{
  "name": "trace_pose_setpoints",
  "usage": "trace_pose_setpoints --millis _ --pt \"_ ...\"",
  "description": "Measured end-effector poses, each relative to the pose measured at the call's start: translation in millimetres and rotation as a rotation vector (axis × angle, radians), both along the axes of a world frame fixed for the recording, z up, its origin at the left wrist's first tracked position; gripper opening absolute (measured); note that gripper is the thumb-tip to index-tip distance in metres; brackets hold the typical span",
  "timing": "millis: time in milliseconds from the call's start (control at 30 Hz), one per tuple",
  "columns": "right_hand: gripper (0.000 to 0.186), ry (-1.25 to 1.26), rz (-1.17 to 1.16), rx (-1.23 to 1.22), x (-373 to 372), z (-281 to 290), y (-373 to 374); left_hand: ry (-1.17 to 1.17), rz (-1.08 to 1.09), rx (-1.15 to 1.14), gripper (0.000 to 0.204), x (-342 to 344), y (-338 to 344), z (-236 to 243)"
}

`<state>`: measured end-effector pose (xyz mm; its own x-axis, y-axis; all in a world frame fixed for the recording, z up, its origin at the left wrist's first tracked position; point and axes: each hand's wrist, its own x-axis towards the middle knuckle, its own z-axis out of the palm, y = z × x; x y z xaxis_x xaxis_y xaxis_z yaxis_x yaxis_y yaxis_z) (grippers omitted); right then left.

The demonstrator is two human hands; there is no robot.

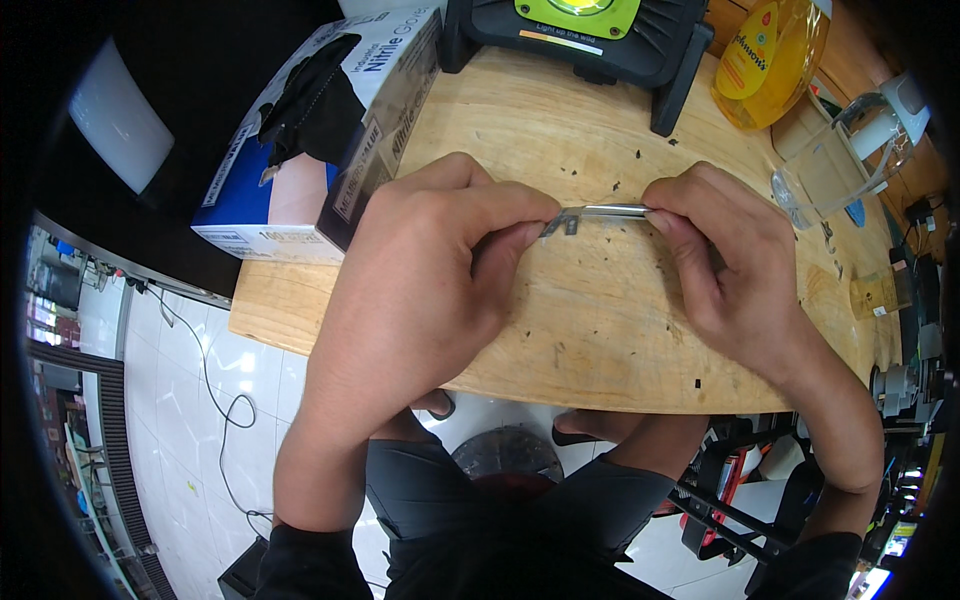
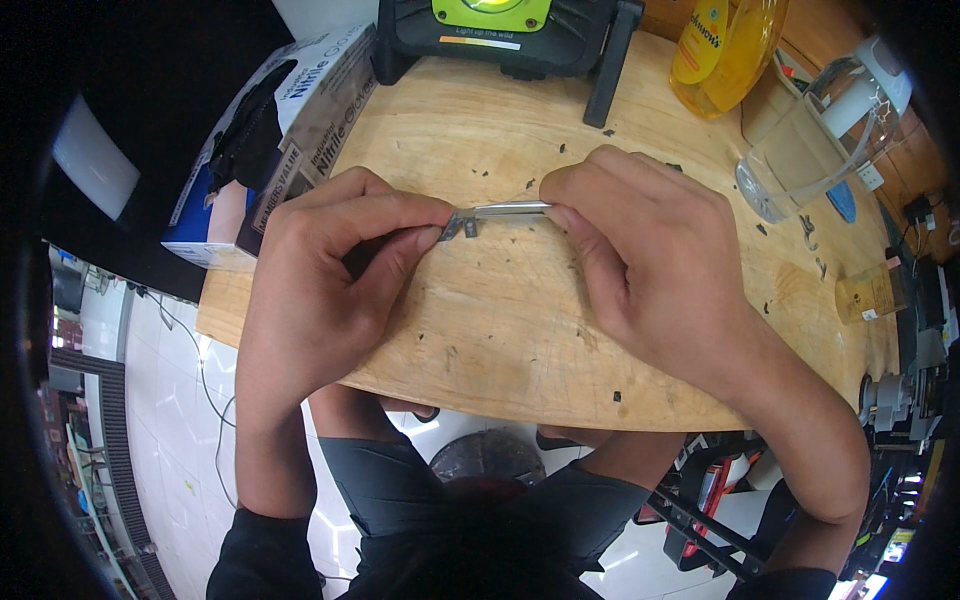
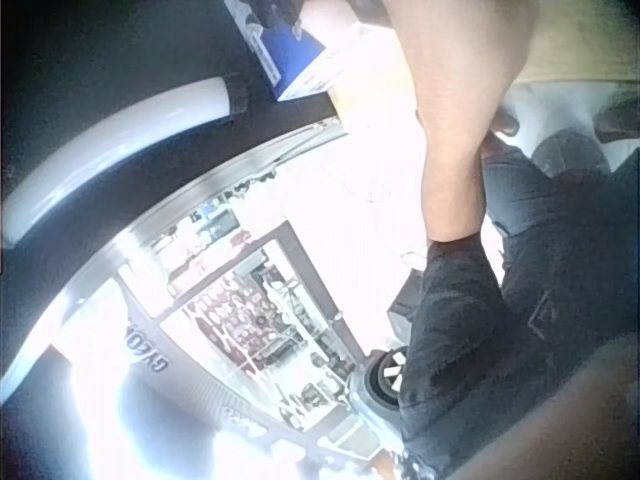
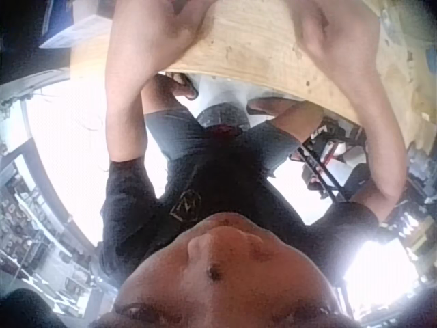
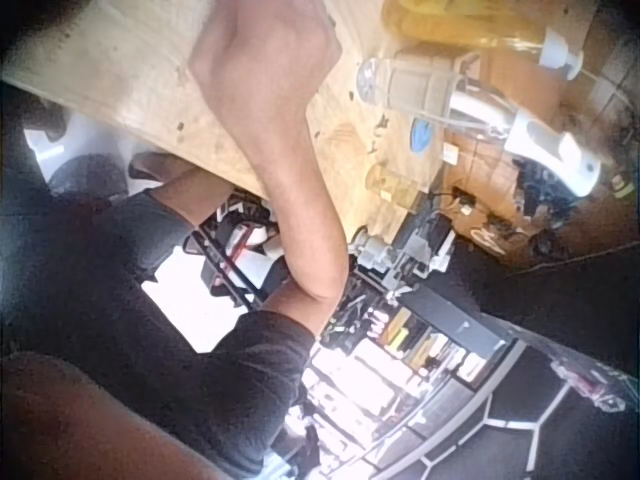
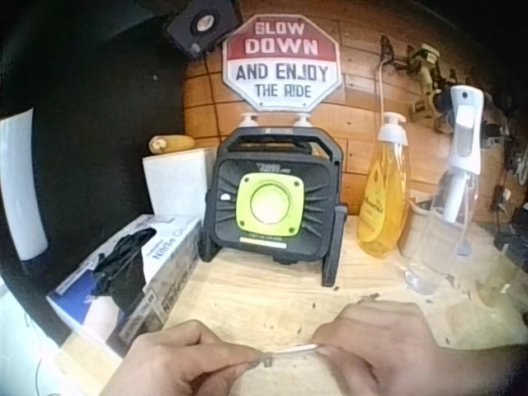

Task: The person uses a metal file to smooth the edges of small metal components on a wooden workbench. They repeatedly pick up the parts, file specific edges, and inspect the results by hand.

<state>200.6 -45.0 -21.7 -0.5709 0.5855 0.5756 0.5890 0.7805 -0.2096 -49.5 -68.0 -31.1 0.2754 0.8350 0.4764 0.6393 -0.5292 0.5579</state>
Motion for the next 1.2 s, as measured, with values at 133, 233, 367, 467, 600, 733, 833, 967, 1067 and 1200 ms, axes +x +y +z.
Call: trace_pose_setpoints --millis 133,233,367,467,600,733,833,967,1067,1200 --pt "0.011 -0.008 0.005 0.011 0.2 -0.7 1.0 0.033 -0.007 0.028 0.018 -0.3 0.7 -0.1" --pt "0.014 -0.024 0.007 0.008 0.8 0.0 1.3 0.016 -0.007 0.018 0.018 0.2 0.6 -1.1" --pt "0.018 -0.076 0.014 0.006 0.3 2.4 1.2 0.013 -0.007 0.006 0.017 0.1 0.2 0.0" --pt "0.017 -0.065 0.012 0.010 1.2 2.6 0.3 0.001 -0.004 -0.006 0.017 0.7 -0.8 0.8" --pt "0.013 -0.021 -0.004 0.028 0.7 1.9 -1.4 0.003 -0.004 0.002 0.017 0.6 -0.4 0.4" --pt "0.013 -0.022 -0.006 0.038 0.0 1.7 -0.7 0.015 -0.014 0.010 0.017 -0.4 1.2 -0.5" --pt "0.013 -0.028 -0.007 0.039 0.0 1.5 -0.6 0.023 -0.013 0.025 0.017 0.1 0.3 -0.3" --pt "0.013 -0.043 0.036 0.031 -1.0 2.6 0.4 0.009 -0.018 0.042 0.017 1.0 0.2 -0.9" --pt "0.013 -0.045 0.044 0.022 0.2 3.1 -0.1 0.009 -0.012 0.034 0.018 1.8 -1.0 -0.5" --pt "0.013 -0.015 0.019 0.029 2.2 1.5 -0.4 0.003 -0.010 0.033 0.018 1.6 -0.8 -0.3"
